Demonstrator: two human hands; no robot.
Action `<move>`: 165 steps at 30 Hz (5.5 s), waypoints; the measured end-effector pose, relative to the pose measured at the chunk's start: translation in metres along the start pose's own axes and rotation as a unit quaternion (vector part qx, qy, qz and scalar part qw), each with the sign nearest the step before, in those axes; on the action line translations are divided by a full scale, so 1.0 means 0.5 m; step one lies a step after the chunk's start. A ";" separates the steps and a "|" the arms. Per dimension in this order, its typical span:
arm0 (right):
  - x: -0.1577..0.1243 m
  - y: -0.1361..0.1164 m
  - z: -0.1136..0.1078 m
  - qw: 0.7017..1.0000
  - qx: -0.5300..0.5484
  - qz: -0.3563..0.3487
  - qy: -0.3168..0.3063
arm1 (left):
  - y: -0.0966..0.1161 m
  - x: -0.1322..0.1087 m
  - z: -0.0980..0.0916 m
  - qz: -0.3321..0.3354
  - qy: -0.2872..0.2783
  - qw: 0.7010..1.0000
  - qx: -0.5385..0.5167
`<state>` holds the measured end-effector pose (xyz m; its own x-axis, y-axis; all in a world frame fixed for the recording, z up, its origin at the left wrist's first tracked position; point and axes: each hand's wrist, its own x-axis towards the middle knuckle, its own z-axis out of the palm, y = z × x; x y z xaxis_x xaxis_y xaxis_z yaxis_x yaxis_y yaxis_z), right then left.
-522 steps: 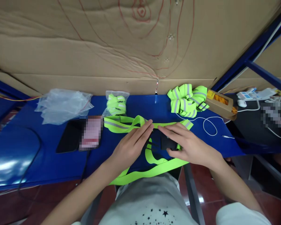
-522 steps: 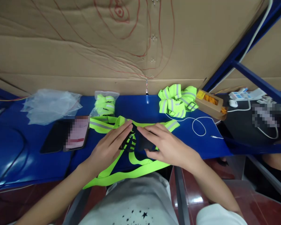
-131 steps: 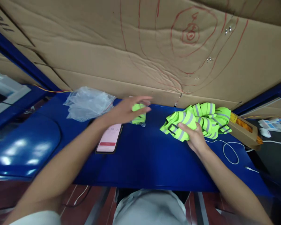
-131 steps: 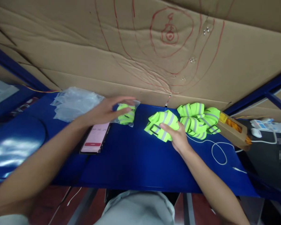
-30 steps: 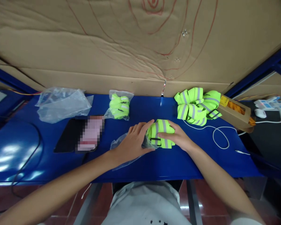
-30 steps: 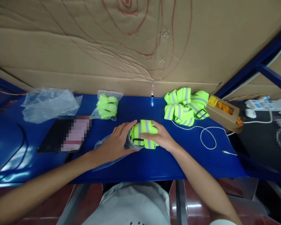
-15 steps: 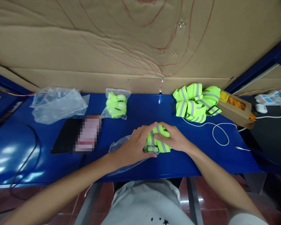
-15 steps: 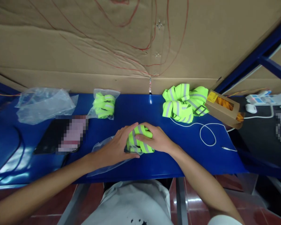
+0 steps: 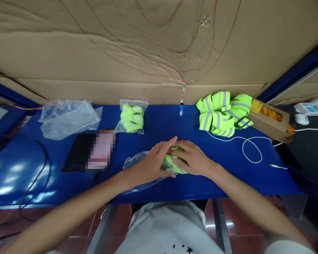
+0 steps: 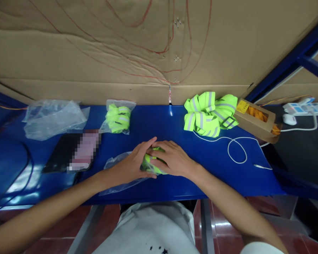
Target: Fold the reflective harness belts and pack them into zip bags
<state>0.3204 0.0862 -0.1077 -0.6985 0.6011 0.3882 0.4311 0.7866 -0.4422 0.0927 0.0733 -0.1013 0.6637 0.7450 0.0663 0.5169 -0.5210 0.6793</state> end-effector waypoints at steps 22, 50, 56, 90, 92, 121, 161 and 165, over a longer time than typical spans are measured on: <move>0.000 -0.013 0.038 0.988 0.137 0.012 0.075 | 0.033 -0.034 0.036 -0.019 0.008 0.987 0.161; -0.010 0.007 0.023 0.976 0.204 0.069 -0.010 | 0.054 0.003 -0.003 -0.021 0.000 0.976 0.218; -0.001 0.000 0.022 0.941 0.296 0.163 0.021 | 0.071 0.034 -0.003 -0.016 0.022 0.977 0.213; 0.064 0.000 -0.020 0.945 0.282 0.159 0.050 | -0.069 -0.011 -0.112 -0.127 -0.080 0.878 -0.454; 0.056 0.011 -0.022 0.951 0.263 0.161 0.031 | -0.078 -0.013 -0.114 -0.149 -0.057 0.870 -0.466; 0.052 -0.008 -0.006 0.769 0.444 0.458 -0.031 | -0.072 -0.044 -0.089 -0.349 -0.019 0.714 -0.607; 0.052 -0.006 -0.013 0.856 0.346 0.381 -0.053 | -0.056 -0.045 -0.083 -0.316 -0.072 0.753 -0.573; 0.055 -0.010 -0.013 0.850 0.360 0.379 -0.065 | -0.054 -0.049 -0.083 -0.306 -0.086 0.763 -0.563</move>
<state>0.3030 0.0997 -0.0894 -0.4524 0.8395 -0.3010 0.3564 -0.1392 -0.9239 0.0402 0.0865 -0.0910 0.5959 0.5889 -0.5459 0.0313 0.6622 0.7486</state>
